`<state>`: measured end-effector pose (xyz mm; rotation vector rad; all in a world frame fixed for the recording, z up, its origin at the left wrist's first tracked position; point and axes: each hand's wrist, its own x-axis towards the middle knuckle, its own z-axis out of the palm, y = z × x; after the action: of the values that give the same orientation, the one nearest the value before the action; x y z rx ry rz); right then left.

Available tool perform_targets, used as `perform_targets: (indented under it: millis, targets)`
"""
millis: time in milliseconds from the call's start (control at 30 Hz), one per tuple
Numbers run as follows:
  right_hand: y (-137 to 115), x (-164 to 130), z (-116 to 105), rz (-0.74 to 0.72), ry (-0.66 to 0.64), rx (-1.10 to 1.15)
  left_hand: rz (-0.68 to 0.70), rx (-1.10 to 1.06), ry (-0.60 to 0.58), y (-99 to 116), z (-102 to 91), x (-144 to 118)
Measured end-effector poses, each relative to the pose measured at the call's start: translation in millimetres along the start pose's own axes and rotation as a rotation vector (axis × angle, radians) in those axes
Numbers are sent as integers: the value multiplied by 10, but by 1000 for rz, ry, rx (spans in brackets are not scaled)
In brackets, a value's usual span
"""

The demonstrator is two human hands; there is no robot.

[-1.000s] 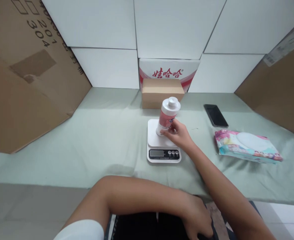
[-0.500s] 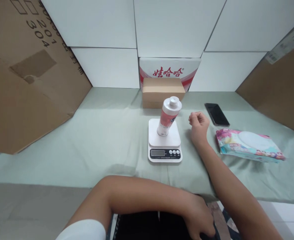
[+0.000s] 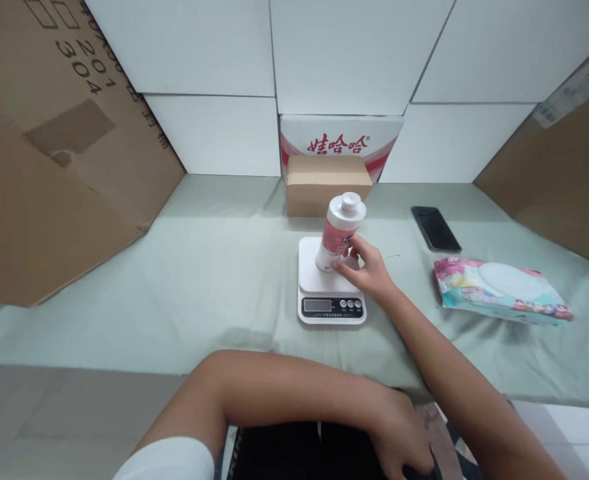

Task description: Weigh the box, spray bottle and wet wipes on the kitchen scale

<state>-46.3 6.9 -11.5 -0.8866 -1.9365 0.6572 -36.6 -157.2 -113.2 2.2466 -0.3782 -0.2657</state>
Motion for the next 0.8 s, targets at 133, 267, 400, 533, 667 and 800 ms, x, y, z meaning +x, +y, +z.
perform_targets:
  millis: [133, 267, 400, 533, 667, 800]
  targets:
    - [-16, -18, 92, 66, -8, -5, -20, -7, -22, 19, -22, -9]
    - [10, 12, 51, 114, 103, 84, -59, 14, -104, 58, -66, -34]
    - [171, 100, -227, 121, 377, 46, 23, 9, 27, 25, -57, -27]
    - [484, 151, -530, 202, 629, -122, 11, -56, 7, 13, -72, -28]
    - [801, 131, -670, 310, 741, -234, -139, -90, 223, 70, -114, -59]
    - [989, 95, -703, 369, 787, -265, -172, -81, 161, 154, -170, -104]
